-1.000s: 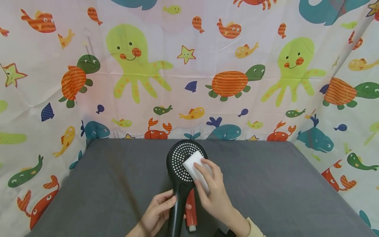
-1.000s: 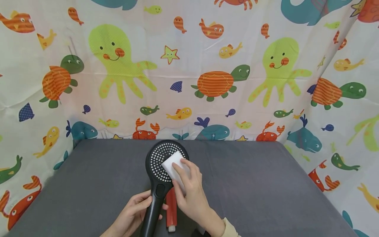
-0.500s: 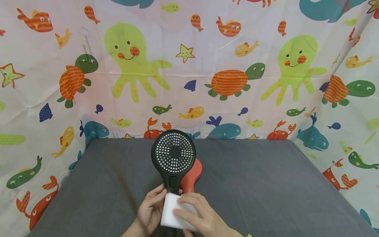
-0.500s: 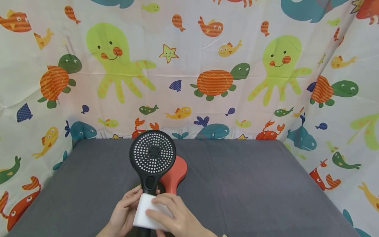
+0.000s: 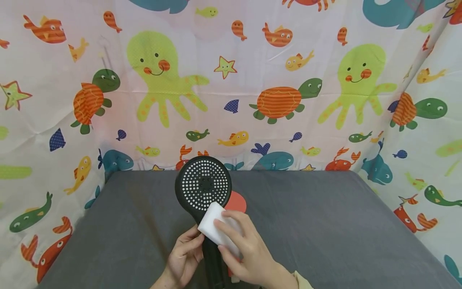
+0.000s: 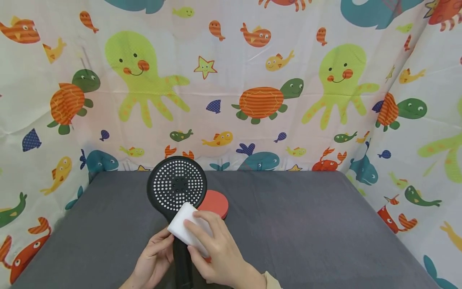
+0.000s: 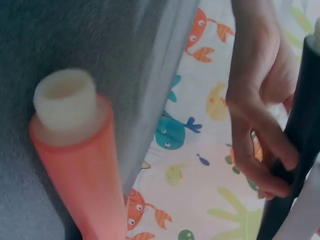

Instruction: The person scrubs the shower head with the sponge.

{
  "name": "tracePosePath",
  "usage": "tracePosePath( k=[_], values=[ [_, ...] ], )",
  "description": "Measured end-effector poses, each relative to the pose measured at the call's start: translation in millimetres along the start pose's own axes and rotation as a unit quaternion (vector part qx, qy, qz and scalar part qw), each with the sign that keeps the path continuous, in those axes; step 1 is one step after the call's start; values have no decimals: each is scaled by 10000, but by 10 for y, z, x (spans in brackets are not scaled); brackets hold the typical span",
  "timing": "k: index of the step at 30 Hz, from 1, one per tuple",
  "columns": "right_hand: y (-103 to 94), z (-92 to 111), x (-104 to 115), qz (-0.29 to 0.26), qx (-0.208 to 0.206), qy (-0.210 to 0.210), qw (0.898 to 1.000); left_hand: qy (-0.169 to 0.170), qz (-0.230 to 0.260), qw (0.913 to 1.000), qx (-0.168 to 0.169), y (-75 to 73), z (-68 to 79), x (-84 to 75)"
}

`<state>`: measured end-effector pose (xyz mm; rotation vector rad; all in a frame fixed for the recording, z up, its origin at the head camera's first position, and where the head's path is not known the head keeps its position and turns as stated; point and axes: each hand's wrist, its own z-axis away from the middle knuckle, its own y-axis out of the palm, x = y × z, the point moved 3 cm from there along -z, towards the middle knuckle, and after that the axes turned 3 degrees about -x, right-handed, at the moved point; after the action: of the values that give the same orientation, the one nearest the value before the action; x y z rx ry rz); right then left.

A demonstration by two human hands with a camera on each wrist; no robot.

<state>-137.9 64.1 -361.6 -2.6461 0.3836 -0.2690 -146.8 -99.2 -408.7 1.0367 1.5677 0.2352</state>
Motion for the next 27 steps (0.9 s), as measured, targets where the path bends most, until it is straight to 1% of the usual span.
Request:
tracePosePath(
  k=[2, 4, 7, 10, 12, 13, 15, 17, 20, 22, 23, 24, 25, 26, 27],
  values=[
    [-3, 24, 14, 0, 149, 33, 9999, -32, -133, 9999, -89, -5, 2, 4],
    [-21, 73, 51, -66, 352, -119, 9993, 20, -191, 9997, -165, -12, -5, -7],
    [-66, 158, 113, -259, 693, -582, 9956, 81, -237, 9994, -259, -27, -18, -33],
    [-112, 219, 158, -372, 1049, -1120, 9874, 85, -264, 9991, -321, -42, -28, -56],
    [-135, 238, 160, -437, 1215, -1349, 9824, 89, -407, 9986, -332, -51, -27, -53],
    [-139, 242, 151, -460, 1225, -1412, 9813, 110, -449, 9984, -310, -52, -27, -52],
    [-132, 234, 121, -502, 1196, -1330, 9826, 126, -526, 9981, -285, -48, -25, -39],
    [-99, 201, 71, -539, 964, -1130, 9874, 114, -570, 9981, -218, -33, -17, -18],
    [-25, 126, -12, -447, 485, -549, 9963, -41, -588, 9982, -96, 6, -2, 15],
    [22, 80, -57, -346, 236, -168, 9990, -148, -636, 9979, -24, 26, 5, 34],
    [38, 65, -70, -316, 175, 3, 9993, -178, -662, 9976, -14, 30, 6, 39],
    [48, 61, -75, -299, 172, 131, 9993, -136, -666, 9977, 21, 31, 8, 37],
    [53, 65, -71, -339, 207, 184, 9990, -104, -669, 9977, 28, 28, 7, 34],
    [53, 75, -57, -400, 265, 161, 9987, -72, -720, 9974, -12, 21, 5, 28],
    [49, 93, -37, -443, 345, 51, 9984, 19, -752, 9972, -18, 14, 2, 15]
  ],
)
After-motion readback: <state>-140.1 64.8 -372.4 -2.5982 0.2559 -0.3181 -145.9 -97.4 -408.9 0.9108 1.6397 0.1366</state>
